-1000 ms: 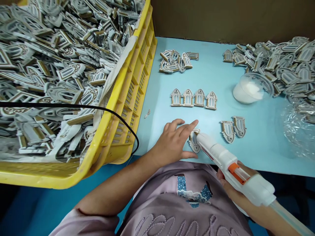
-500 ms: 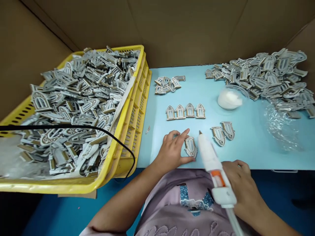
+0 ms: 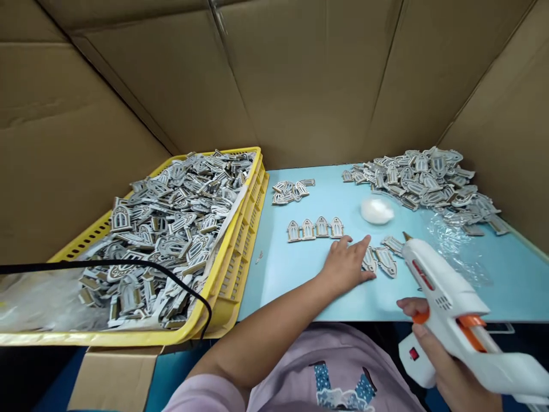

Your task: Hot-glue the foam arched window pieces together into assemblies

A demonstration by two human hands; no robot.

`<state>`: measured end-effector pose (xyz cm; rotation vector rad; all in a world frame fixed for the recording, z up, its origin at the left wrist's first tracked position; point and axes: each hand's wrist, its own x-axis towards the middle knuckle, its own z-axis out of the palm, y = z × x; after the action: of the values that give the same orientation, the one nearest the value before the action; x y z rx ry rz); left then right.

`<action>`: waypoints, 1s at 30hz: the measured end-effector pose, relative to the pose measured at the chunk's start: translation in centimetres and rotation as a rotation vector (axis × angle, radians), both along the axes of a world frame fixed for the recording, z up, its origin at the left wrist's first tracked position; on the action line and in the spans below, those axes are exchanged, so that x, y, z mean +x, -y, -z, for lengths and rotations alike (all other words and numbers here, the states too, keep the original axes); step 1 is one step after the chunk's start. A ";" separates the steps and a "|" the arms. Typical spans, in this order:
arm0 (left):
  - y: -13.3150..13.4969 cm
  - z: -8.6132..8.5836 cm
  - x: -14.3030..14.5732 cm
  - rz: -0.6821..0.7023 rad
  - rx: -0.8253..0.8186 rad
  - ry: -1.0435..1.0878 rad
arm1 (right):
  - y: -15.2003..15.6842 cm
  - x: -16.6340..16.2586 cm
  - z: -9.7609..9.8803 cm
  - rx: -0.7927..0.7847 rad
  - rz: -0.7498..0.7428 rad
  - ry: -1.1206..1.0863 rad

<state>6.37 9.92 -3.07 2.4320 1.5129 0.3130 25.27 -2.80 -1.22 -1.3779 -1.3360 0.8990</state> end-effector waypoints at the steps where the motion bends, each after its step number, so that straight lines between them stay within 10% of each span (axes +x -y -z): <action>1: -0.8 -0.1 0.6 0.005 0.011 -0.010 | 0.3 -0.3 -0.1 -0.017 -0.005 -0.028; 10: -7.5 -2.5 -5.0 -0.081 -0.014 -0.102 | 0.7 -0.1 -1.1 -0.189 0.014 -0.061; 21: 7.6 0.4 -6.9 -0.127 0.034 0.046 | 0.5 -0.1 -1.1 -0.420 -0.350 0.212; 30: 8.3 2.3 -7.9 -0.098 0.106 0.206 | 0.0 -1.2 -1.2 -0.445 -0.428 0.374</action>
<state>-1.56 1.64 -5.38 2.3231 1.5625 0.6574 24.08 -2.82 -0.05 -1.6884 -1.8381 1.3298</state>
